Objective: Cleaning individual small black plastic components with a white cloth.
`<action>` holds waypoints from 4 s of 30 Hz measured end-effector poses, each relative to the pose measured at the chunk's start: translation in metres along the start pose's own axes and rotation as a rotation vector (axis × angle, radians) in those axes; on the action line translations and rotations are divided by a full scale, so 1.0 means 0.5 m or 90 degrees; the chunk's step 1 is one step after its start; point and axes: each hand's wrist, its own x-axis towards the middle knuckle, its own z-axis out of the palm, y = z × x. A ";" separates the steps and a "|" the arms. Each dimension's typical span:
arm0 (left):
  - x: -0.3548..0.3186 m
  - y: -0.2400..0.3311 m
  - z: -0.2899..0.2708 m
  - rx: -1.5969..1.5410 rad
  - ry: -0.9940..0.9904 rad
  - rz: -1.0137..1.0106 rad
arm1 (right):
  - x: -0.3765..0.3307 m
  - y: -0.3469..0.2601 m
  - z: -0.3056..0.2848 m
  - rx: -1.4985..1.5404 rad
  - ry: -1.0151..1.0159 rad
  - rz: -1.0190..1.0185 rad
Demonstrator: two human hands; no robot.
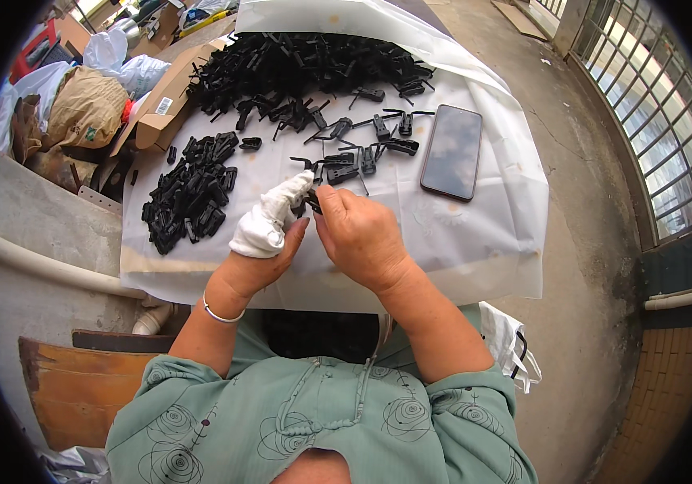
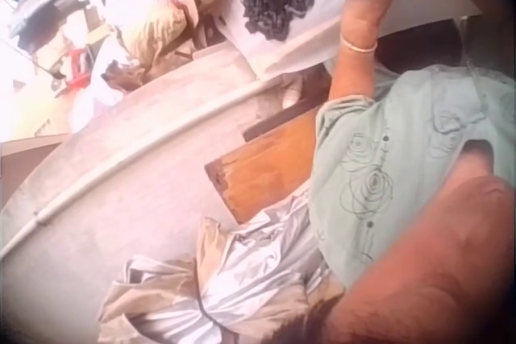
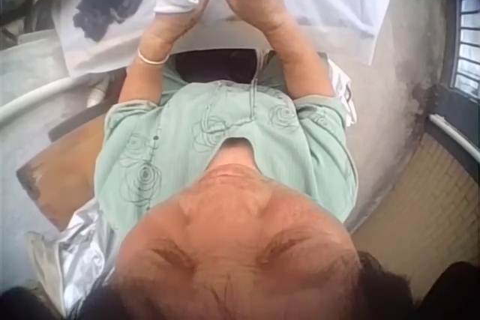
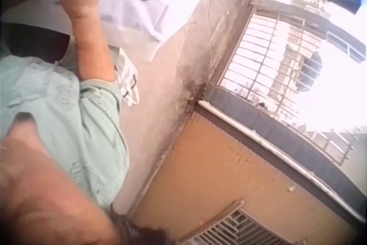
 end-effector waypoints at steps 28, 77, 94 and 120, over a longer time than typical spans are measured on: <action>-0.029 -0.012 0.006 -0.404 0.013 -0.260 | 0.004 -0.038 0.007 0.279 0.010 -0.095; -0.040 0.000 0.005 -0.516 -0.019 -0.279 | 0.000 -0.037 0.015 0.303 0.065 0.148; -0.042 0.020 -0.010 -0.440 0.047 -0.333 | 0.006 -0.032 0.014 0.398 -0.137 0.142; -0.031 0.008 -0.042 -0.505 0.065 -0.338 | 0.008 -0.021 0.006 0.312 -0.109 0.075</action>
